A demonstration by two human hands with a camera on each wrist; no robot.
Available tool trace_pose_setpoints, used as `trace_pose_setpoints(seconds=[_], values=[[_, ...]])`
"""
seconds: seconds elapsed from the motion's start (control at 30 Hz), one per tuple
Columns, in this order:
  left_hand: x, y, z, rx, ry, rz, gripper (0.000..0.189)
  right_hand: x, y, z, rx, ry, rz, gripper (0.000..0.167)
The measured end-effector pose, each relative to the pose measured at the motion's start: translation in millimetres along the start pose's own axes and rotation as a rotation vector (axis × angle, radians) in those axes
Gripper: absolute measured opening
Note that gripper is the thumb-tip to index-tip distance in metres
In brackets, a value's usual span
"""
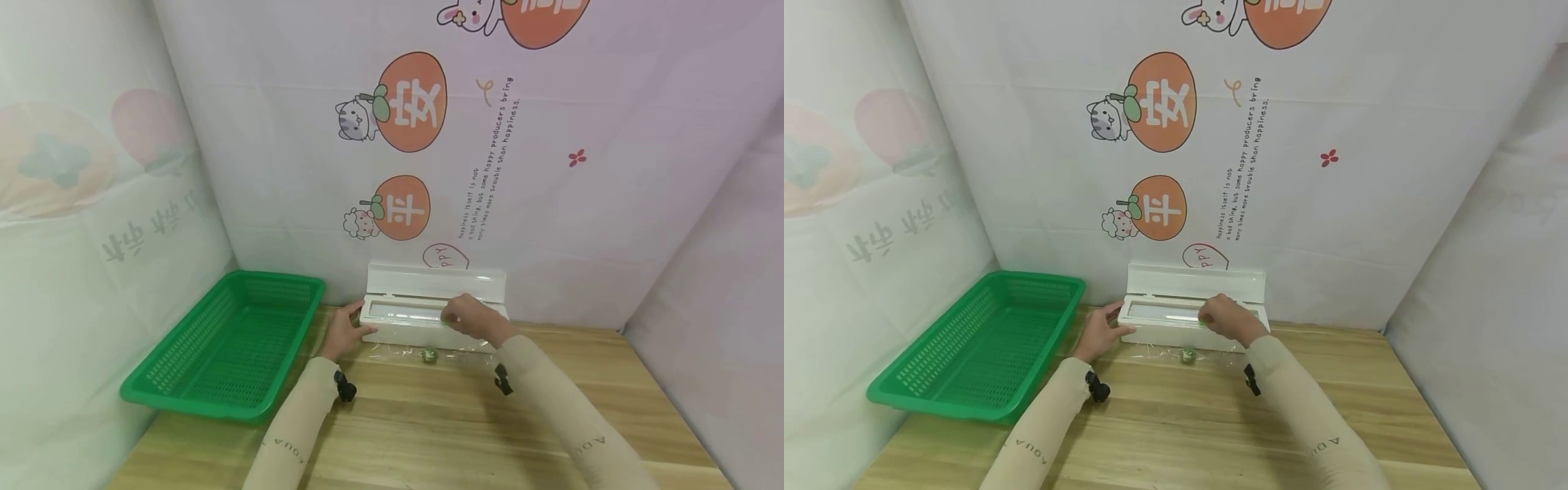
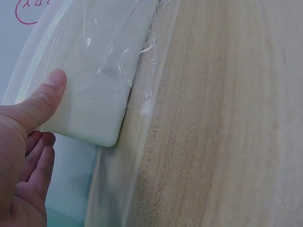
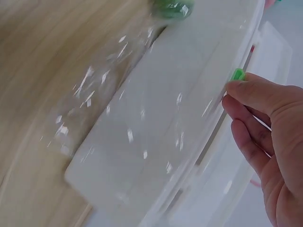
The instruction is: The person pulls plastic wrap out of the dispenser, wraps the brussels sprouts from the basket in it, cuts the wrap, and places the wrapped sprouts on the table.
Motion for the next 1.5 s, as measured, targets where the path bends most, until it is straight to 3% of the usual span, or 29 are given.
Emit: trace_pose_setpoints(seconds=[0.3,0.47,0.7,0.87,1.07,1.23,1.37,1.5], values=[[2.0,-1.0,-3.7,-0.009,0.047,-0.007,0.077,30.1,-66.7,-41.0,-0.027,-0.003,-0.082,0.017],[0.7,-0.2,-2.6,-0.006,0.059,-0.005,0.076,41.6,-93.6,-55.3,-0.027,-0.007,-0.12,0.019],[-2.3,2.2,-6.3,-0.006,0.098,0.007,0.076,50.8,-108.1,-64.9,-0.088,-0.026,-0.147,0.02],[0.9,1.5,-9.7,-0.015,0.223,0.019,0.073,48.2,-108.4,-61.2,-0.104,-0.014,-0.121,0.019],[15.1,-7.2,-29.3,-0.11,0.494,-0.004,0.062,49.8,-107.9,-43.9,-0.136,-0.102,-0.114,0.026],[19.7,-27.0,-64.1,-0.257,0.577,-0.037,0.058,38.2,-96.3,-18.7,-0.144,-0.138,-0.082,0.032],[3.1,-41.6,-88.8,-0.428,0.614,-0.006,0.052,16.4,-83.3,-4.0,-0.134,-0.139,-0.033,0.035],[-26.9,-50.7,-105.0,-0.523,0.62,0.097,0.045,-7.7,-71.3,7.0,-0.117,-0.096,0.011,0.037]])
Point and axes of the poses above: each hand's wrist, its own y-axis towards the middle knuckle, its own x-axis out of the back of the hand, z = x × y, the point moved 10 cm from there along y, towards the middle knuckle, and after that the axes turned 11 degrees about y, right-handed, at the moved point
